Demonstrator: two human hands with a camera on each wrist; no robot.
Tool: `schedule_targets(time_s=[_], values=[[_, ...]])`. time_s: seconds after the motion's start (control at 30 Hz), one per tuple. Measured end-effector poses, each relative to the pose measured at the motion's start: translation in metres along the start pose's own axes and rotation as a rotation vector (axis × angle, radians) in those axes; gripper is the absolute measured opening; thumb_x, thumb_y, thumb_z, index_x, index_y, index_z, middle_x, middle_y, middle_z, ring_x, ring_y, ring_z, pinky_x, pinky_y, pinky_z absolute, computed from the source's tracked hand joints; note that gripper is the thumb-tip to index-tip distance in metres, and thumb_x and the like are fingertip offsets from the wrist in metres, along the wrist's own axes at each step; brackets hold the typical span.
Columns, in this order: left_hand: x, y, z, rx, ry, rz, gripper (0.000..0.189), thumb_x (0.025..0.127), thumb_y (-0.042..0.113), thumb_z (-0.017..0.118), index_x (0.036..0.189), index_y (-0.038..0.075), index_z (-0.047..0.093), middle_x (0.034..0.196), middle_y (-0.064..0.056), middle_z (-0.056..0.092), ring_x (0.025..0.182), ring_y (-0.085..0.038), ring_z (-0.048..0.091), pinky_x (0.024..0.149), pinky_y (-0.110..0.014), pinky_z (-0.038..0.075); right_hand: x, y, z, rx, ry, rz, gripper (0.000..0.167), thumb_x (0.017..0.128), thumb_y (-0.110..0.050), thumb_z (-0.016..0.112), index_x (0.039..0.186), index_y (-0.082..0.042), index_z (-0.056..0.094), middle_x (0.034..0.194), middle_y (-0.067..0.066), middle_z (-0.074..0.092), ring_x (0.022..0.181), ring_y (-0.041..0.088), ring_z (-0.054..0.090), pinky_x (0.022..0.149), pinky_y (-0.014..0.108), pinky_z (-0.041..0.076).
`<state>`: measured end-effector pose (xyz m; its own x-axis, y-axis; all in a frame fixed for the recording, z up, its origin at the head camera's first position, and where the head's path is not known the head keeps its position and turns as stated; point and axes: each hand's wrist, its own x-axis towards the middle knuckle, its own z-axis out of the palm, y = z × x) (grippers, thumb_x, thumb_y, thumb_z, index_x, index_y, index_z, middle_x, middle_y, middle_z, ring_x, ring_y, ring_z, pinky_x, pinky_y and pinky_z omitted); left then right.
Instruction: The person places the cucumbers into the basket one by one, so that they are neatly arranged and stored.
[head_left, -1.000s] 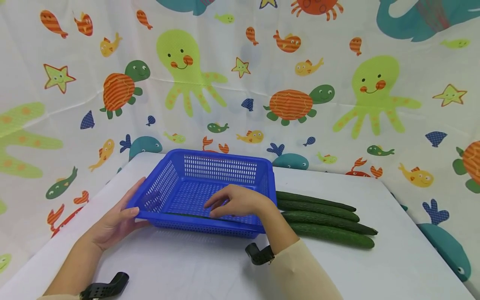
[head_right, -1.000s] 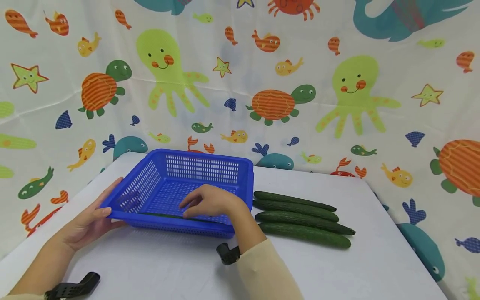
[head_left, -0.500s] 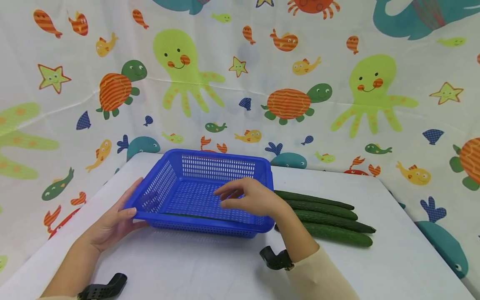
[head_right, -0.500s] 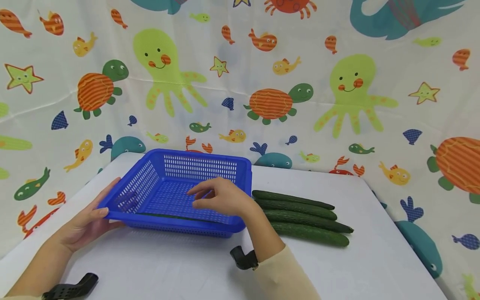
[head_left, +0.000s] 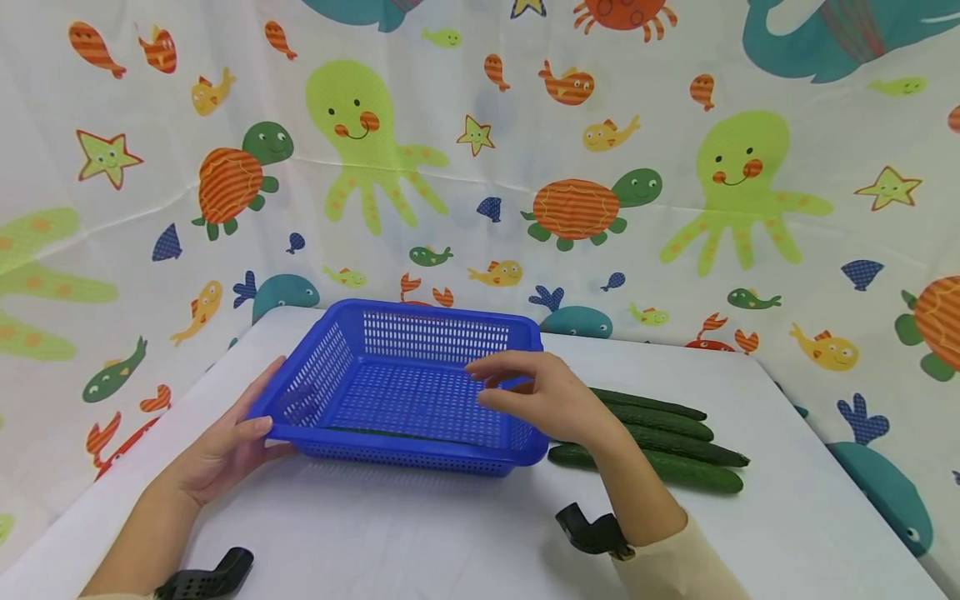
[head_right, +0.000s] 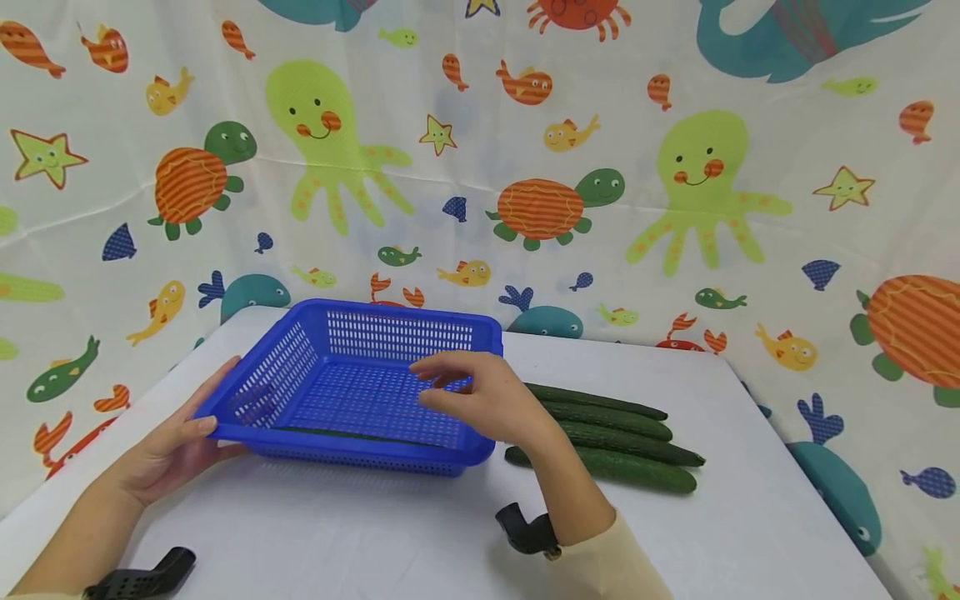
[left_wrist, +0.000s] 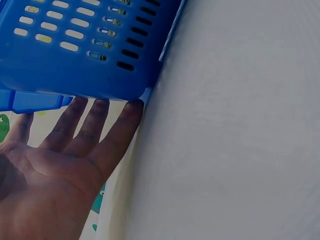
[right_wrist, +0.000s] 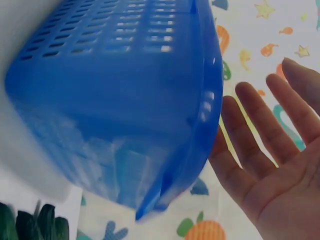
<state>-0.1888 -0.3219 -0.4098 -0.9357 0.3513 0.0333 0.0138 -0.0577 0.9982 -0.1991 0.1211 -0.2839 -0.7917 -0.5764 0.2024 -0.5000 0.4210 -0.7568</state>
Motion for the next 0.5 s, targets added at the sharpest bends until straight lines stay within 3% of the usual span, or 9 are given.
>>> schedule_targets(time_s=[0.3,0.5], values=[[0.001,0.001,0.0,0.005,-0.005,0.008,0.074,0.106,0.025,0.045,0.163,0.05,0.004,0.172,-0.012,-0.005,0.136,-0.001,0.045,0.111,-0.07,0.039,-0.021,0.012,-0.014,0.007,0.076,-0.018,0.035,0.098,-0.02,0.071,0.134,-0.019,0.07,0.127,0.002,0.072,0.113,0.019,0.067,0.092,0.031,0.058],[0.001,0.0,-0.001,-0.008,-0.018,0.019,0.074,0.106,0.024,0.045,0.164,0.049,0.005,0.171,-0.008,0.0,0.136,0.0,0.047,0.109,-0.064,0.044,-0.032,0.024,-0.018,0.004,0.082,0.007,0.036,0.098,-0.021,0.071,0.134,-0.018,0.069,0.128,0.002,0.071,0.117,0.025,0.067,0.097,0.039,0.057]])
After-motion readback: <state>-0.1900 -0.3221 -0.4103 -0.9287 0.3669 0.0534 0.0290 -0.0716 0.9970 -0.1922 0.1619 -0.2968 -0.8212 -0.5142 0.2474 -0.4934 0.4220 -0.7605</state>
